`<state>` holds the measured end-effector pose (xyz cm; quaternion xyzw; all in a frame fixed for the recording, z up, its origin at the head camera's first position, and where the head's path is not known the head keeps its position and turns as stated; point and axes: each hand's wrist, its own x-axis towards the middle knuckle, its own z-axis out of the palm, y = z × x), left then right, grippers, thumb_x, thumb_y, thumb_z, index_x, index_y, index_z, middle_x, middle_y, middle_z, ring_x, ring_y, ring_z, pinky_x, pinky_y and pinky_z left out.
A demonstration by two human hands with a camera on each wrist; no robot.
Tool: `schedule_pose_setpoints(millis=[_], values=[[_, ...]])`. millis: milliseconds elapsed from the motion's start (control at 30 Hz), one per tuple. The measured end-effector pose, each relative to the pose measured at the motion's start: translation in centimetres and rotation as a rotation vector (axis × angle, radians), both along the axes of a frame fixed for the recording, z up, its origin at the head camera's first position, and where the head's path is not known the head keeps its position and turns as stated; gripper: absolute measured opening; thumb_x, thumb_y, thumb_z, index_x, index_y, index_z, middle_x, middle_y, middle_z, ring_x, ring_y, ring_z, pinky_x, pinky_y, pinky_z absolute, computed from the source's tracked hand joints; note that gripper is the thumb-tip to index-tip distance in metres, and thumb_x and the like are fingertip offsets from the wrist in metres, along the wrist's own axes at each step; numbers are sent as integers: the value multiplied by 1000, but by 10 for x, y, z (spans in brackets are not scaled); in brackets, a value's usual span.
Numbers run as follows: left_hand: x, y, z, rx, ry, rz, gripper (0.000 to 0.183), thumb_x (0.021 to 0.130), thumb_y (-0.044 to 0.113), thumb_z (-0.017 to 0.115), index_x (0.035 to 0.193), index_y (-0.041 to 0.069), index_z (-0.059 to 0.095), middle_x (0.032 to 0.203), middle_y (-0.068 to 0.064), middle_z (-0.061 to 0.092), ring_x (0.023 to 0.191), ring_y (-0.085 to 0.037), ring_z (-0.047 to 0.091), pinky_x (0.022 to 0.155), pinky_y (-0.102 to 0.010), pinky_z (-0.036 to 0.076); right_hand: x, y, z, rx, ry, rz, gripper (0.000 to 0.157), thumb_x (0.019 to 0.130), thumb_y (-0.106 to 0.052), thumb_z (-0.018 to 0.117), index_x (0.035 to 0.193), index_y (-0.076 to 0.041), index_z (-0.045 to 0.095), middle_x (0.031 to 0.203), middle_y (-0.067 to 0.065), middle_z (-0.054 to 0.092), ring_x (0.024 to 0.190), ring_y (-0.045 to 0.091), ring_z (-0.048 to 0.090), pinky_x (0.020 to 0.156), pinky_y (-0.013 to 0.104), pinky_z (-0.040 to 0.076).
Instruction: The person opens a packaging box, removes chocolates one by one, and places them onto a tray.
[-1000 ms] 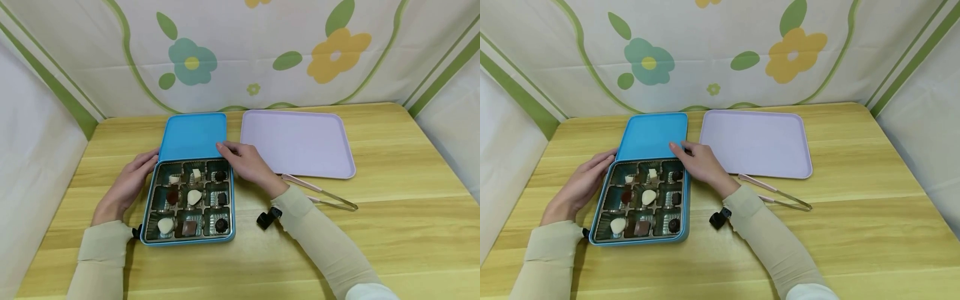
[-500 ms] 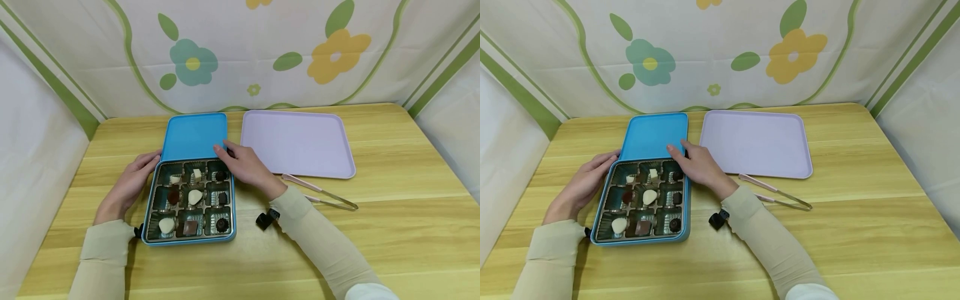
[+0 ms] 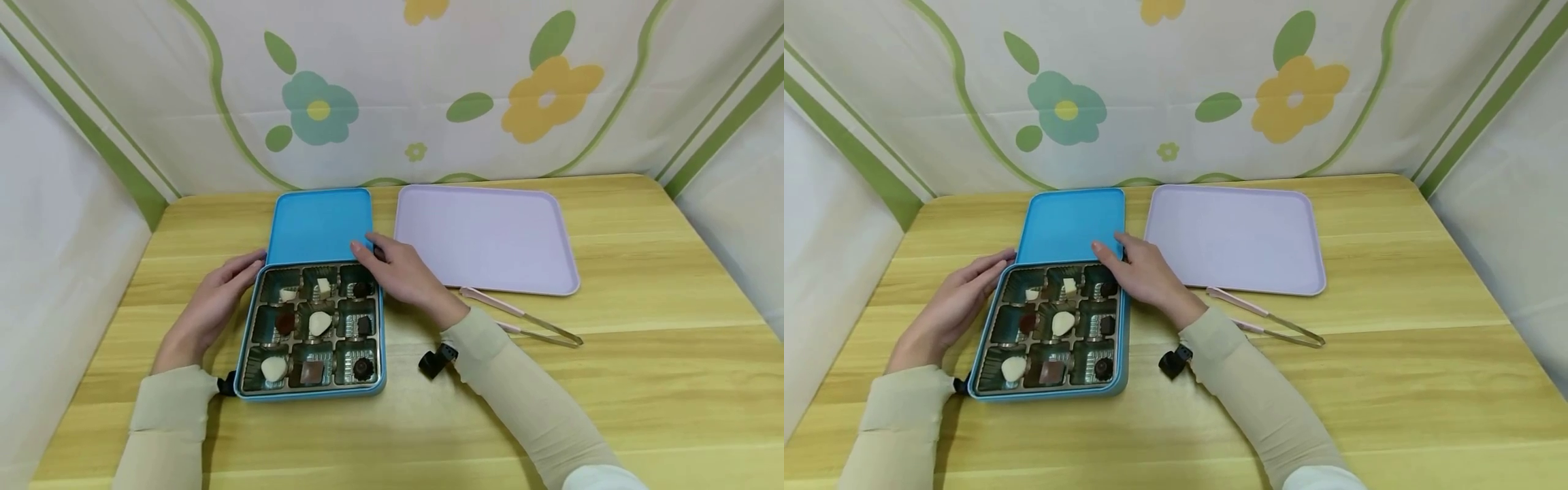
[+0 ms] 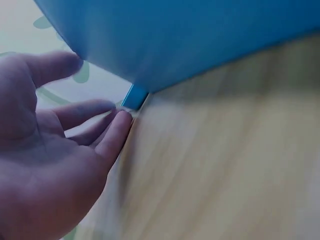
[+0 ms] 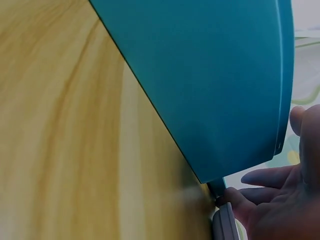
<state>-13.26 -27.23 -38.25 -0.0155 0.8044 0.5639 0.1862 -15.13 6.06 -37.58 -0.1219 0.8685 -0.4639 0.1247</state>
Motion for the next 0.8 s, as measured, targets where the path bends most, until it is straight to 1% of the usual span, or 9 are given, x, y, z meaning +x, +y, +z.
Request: schedule_pose_setpoints(millis=[100, 167, 267, 333, 400, 467, 567, 667, 800], values=[[6, -6, 1, -13, 5, -46, 78, 112, 59, 42, 173, 14, 23, 182, -10, 18, 167, -34, 19, 135, -56, 17, 0, 1, -1, -21, 6, -4, 77, 111, -63, 42, 167, -9, 40, 167, 14, 50, 151, 30, 52, 125, 48, 43], [11, -12, 2, -23, 13, -54, 79, 112, 62, 37, 173, 13, 23, 180, -12, 23, 164, -28, 29, 134, -43, 27, 2, 3, 0, -36, 21, 2, 76, 111, -62, 42, 166, -8, 41, 170, 13, 46, 150, 31, 54, 124, 48, 44], [21, -21, 2, -18, 34, -44, 81, 112, 63, 33, 171, 8, 26, 176, -16, 32, 150, -9, 48, 121, -20, 42, 7, 10, 4, -77, 34, -2, 73, 112, -58, 45, 164, -8, 44, 172, 13, 42, 149, 32, 55, 123, 47, 45], [29, -26, 1, 3, 44, -27, 81, 113, 61, 35, 170, 5, 29, 174, -16, 37, 137, 5, 53, 109, -10, 46, 11, 17, 6, -103, 42, -16, 69, 112, -55, 48, 162, -8, 48, 172, 12, 42, 147, 32, 57, 122, 47, 46], [36, -28, -1, 57, 50, -18, 78, 114, 56, 39, 168, 2, 31, 173, -13, 40, 131, 12, 55, 106, -8, 46, 17, 25, 8, -121, 56, -40, 63, 112, -50, 51, 158, -7, 53, 169, 12, 46, 145, 32, 59, 121, 46, 48], [42, -28, -5, 140, 56, -1, 73, 115, 50, 43, 167, -1, 33, 169, -5, 47, 131, 12, 56, 107, -8, 45, 22, 35, 7, -132, 75, -57, 57, 112, -45, 55, 155, -7, 57, 166, 11, 52, 141, 32, 63, 118, 45, 51], [48, -25, -12, 322, 57, 36, 60, 117, 36, 46, 163, -2, 40, 159, 6, 58, 133, 7, 59, 109, -11, 46, 31, 47, 5, -142, 97, -72, 50, 111, -39, 60, 150, -8, 62, 161, 10, 58, 137, 32, 66, 114, 45, 54], [53, -22, -19, 473, 74, 67, 44, 117, 22, 47, 157, 4, 54, 147, 12, 66, 133, 0, 62, 108, -14, 49, 39, 60, 5, -181, 101, -81, 45, 110, -35, 65, 146, -9, 67, 157, 8, 61, 134, 30, 69, 111, 44, 56], [58, -22, -25, 549, 130, 37, 39, 116, 8, 46, 151, 8, 61, 145, 11, 67, 133, -3, 64, 108, -17, 51, 51, 81, 11, -207, 90, -91, 40, 109, -35, 66, 142, -13, 70, 152, 3, 66, 127, 28, 73, 96, 41, 63]])
